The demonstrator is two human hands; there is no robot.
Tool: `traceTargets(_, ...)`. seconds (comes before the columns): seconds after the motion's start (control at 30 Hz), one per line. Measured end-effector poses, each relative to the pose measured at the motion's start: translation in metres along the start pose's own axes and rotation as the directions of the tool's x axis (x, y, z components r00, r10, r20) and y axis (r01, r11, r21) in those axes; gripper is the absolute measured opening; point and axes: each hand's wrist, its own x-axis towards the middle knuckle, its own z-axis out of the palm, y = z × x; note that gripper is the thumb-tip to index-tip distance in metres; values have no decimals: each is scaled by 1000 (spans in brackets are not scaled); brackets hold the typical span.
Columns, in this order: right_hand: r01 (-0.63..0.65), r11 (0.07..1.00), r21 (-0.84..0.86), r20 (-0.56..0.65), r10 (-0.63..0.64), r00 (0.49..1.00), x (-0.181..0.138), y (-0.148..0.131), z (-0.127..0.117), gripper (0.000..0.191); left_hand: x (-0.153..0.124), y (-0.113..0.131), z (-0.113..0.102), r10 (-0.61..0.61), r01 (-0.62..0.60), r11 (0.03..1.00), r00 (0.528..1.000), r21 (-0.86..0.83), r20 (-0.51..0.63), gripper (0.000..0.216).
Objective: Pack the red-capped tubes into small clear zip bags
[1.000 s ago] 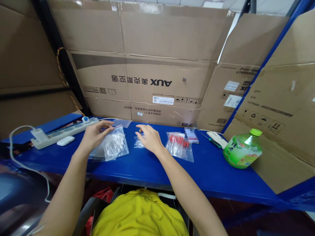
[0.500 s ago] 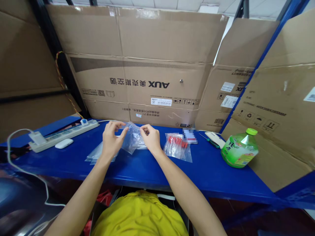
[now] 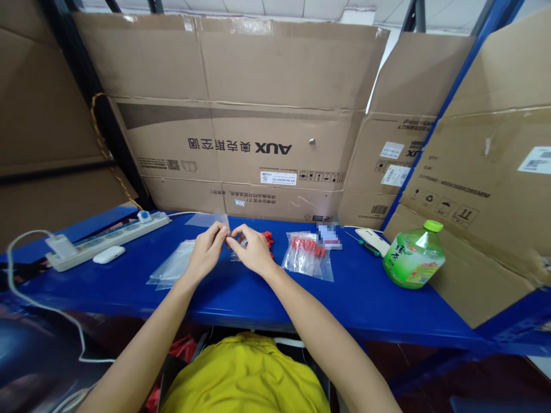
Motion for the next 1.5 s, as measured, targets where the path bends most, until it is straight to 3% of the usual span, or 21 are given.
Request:
traceTargets(0.23,54,998,32,23,-55,998,0,3,-3,21,1,-2,3,88,-91,995,993,30,74,36)
traceTargets(0.57,77,989,-123,-25,-81,996,0,2,-8,20,-1,-9,4,210,-228,955,972,190,110,26)
traceTargets(0.7,91,968,-234,-74,-111,991,-1,-2,-8,20,-4,-7,5,270,-280,916,960,286,75,23)
traceTargets(0.9,-23,949,-315,-240,-56,969,3,3,-17,19,-4,-7,2,257,-198,909,959,367,-118,21)
traceTargets(1.07,-25,955,-297,-213,-41,976,2,3,-22,16,-3,-5,2,226,-206,914,974,349,-17,24)
traceTargets(1.27,-11,972,-234,-165,-28,986,0,1,-9,14,-7,-1,6,315,-296,887,949,354,5,22)
traceTargets(1.5,-44,947,-318,-392,-89,916,5,10,-14,11,-10,0,4,306,-225,879,942,420,-135,21)
